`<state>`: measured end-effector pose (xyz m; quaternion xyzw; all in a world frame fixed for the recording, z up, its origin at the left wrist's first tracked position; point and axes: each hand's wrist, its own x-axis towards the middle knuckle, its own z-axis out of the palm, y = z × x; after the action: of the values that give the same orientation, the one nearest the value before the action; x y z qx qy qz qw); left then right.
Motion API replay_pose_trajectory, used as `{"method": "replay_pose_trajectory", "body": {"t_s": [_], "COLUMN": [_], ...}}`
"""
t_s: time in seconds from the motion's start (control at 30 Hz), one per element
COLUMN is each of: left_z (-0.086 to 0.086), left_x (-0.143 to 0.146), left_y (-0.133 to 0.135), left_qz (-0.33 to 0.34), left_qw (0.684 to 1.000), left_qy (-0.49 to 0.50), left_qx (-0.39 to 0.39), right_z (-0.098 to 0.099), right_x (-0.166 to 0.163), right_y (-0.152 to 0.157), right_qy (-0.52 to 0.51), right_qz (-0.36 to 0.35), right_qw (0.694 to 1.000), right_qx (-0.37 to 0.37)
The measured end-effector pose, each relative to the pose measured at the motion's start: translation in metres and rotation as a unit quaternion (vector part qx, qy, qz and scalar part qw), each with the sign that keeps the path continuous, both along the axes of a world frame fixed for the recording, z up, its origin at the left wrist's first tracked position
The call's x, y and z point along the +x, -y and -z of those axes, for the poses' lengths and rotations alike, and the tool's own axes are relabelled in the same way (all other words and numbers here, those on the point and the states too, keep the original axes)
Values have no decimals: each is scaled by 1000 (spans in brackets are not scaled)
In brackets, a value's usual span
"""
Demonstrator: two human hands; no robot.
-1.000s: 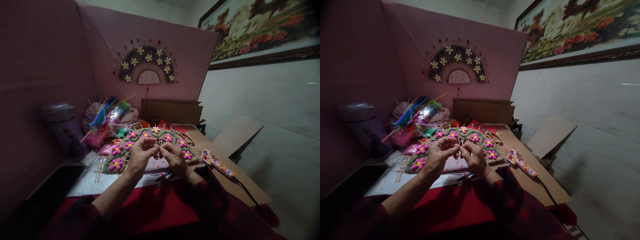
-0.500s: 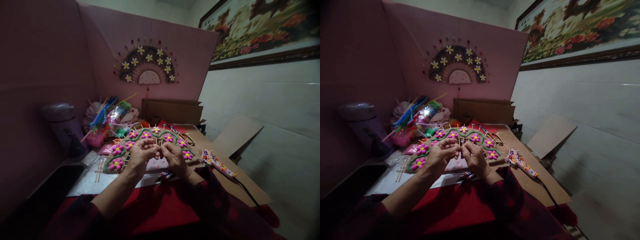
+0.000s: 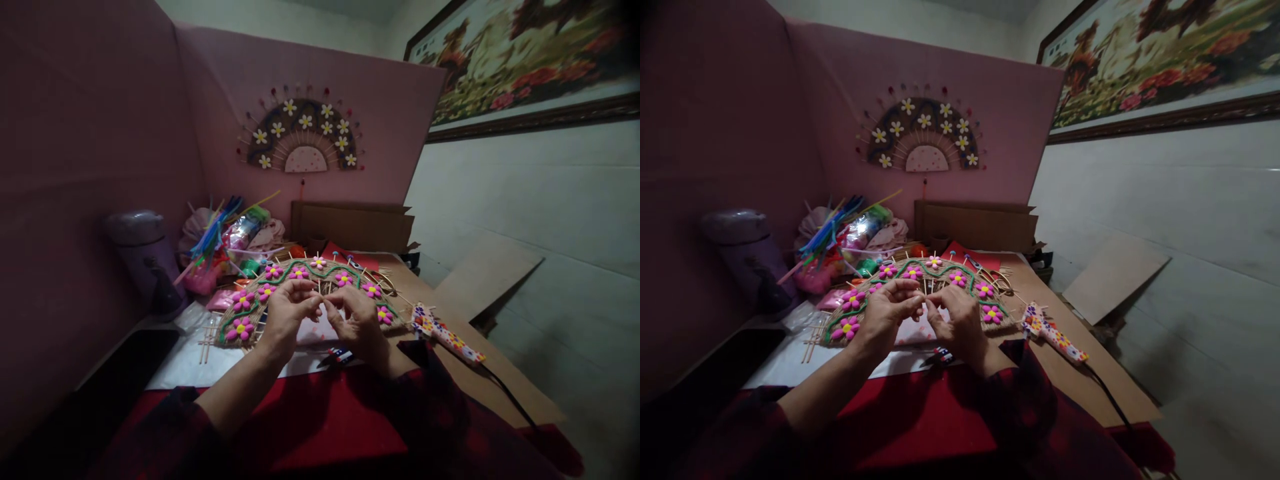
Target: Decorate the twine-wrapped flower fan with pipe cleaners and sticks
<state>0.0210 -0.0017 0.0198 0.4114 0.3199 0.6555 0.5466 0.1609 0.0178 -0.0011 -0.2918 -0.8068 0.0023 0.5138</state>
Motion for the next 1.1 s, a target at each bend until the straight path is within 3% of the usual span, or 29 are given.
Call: {"method": "replay_pose_trajectory", "body": {"t_s": [0.2,0.3,0.6,0.83,1.1], "left_z": [0,0,-1,10,12], "left_x": [3,4,3,12,12], "left_y": [2,3,1,3,3], "left_qz": [-67,-66,-71,25,39], "left_qw": [995,995,994,989,987], "left_qy": [-69,-75,-71,-141,-155], "left_qx": [23,23,45,16,21], "right_z": [3,4,5,3,2], "right_x": [0,-1,-1,1,1], "right_y": [-2,-2,-8,-5,-4], "right_qy": [58,65,-72,-78,-56], "right_qz": [41,53,83,59,50], "right_qw": [997,996,993,992,996], "right_qx": [24,22,-48,-77,-51]}}
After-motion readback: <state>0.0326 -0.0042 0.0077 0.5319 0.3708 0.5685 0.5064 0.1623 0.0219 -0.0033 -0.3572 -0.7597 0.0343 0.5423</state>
